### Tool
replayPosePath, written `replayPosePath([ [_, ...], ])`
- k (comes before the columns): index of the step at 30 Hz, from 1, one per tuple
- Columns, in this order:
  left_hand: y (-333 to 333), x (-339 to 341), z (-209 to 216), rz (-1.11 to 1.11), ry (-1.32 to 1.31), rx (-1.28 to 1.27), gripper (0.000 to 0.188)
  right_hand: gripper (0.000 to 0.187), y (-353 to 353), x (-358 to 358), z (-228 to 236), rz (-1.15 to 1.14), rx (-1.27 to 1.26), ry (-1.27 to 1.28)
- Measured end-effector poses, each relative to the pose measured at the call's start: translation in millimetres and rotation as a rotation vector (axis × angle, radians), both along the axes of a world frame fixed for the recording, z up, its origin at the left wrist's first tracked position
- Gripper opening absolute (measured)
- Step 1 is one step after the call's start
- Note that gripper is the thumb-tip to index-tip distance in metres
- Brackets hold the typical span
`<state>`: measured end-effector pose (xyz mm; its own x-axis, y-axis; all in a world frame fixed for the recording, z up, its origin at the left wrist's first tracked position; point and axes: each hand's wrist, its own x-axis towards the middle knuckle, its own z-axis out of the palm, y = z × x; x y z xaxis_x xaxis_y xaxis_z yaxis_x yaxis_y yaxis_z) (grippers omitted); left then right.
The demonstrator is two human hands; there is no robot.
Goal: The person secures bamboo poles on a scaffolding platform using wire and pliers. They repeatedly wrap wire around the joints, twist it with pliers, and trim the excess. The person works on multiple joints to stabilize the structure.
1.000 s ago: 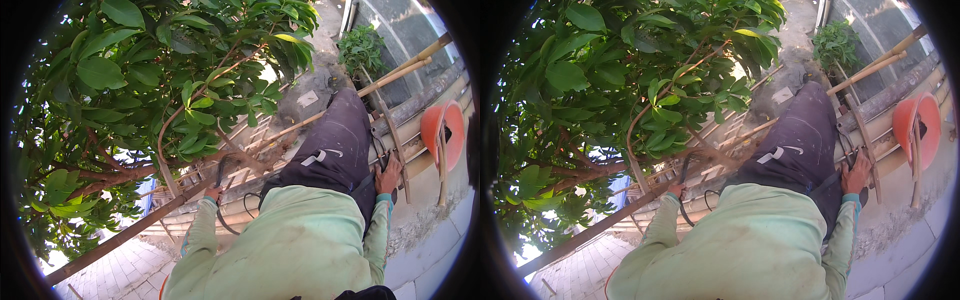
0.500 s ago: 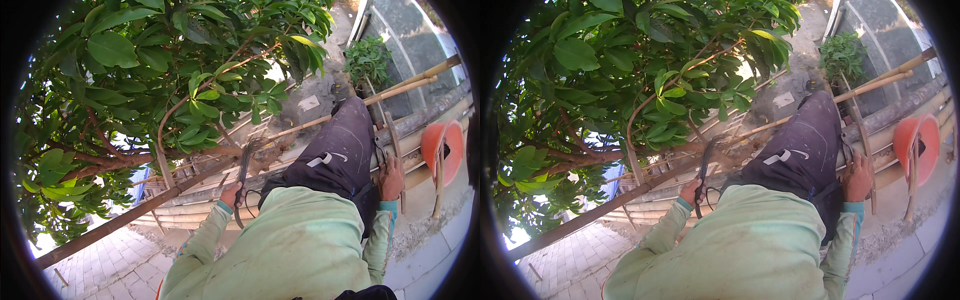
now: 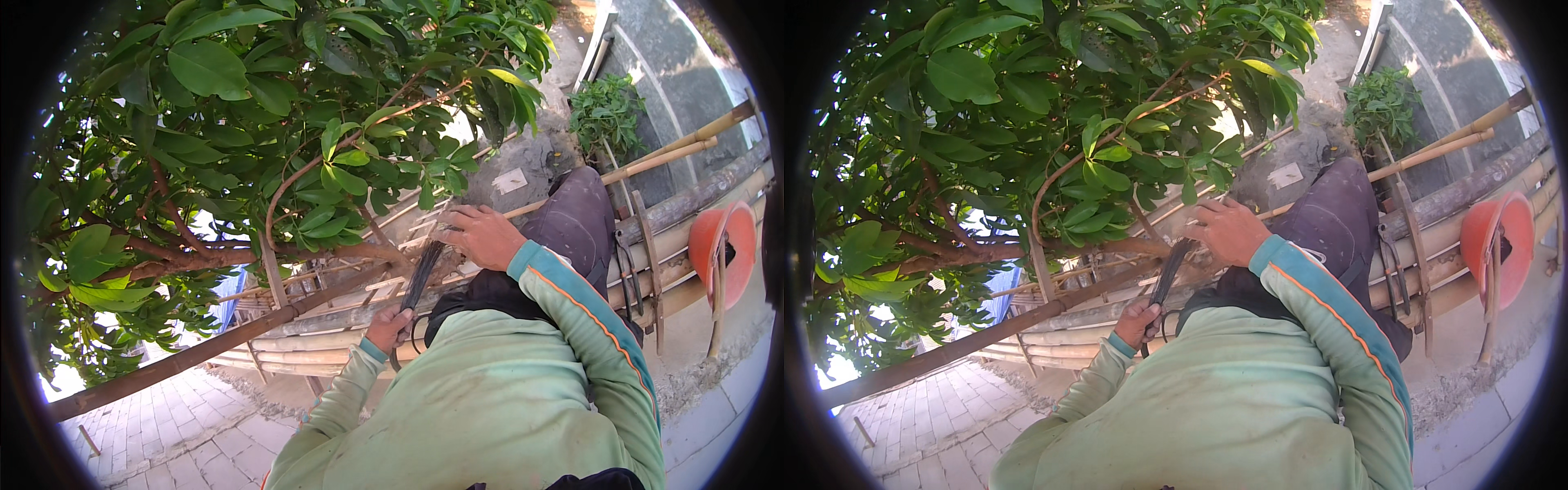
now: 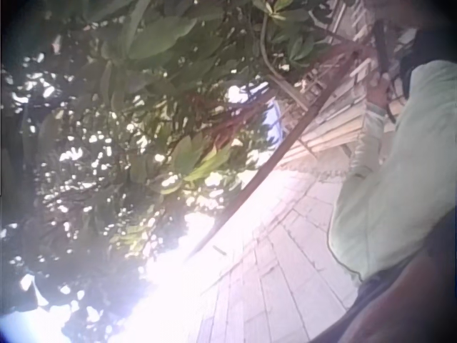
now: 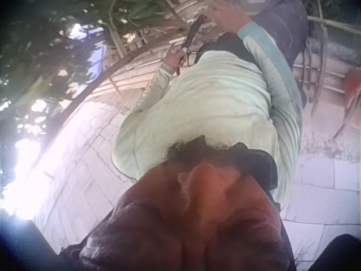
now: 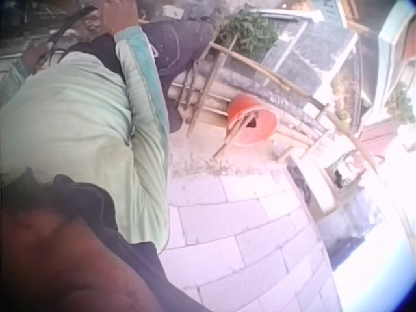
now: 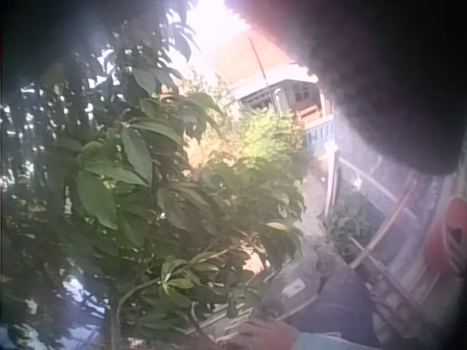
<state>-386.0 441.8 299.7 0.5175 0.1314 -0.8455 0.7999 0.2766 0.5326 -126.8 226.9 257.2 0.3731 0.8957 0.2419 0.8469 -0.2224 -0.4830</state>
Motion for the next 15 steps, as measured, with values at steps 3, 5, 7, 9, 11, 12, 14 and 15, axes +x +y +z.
replayPosePath([
  [3,2.6,1.4,5.1,-0.069,-0.013,-0.047,0.025,0.042,9.4,0.6,-21.3,-0.015,0.003,-0.071],
  [5,1.5,4.8,10.3,-0.164,-0.001,-0.015,0.024,0.036,8.0,5.4,-31.5,0.002,-0.08,-0.04],
  [7,0.6,5.9,12.2,-0.178,-0.026,-0.025,0.026,0.029,3.8,15.7,-20.4,0.064,-0.267,0.052],
  [9,2.9,6.5,10.6,-0.185,-0.029,-0.036,0.028,0.019,-3.3,20.0,-22.0,0.02,-0.109,0.025],
  [11,6.8,6.5,5.3,-0.181,-0.012,-0.047,0.03,0.015,-9.7,20.4,-19.1,-0.048,-0.01,0.072],
  [12,7.3,8.9,4.0,-0.187,-0.027,-0.04,0.031,0.014,-12.6,21.4,-7.7,-0.094,0.01,0.132],
  [14,9.3,11.5,3.5,-0.193,-0.058,-0.021,0.034,0.014,-19.3,30.1,11.7,-0.187,0.051,0.161],
  [15,13.2,10.7,0.7,-0.176,-0.047,-0.009,0.035,0.016,-27.1,42.7,17.9,-0.245,0.07,0.129],
])
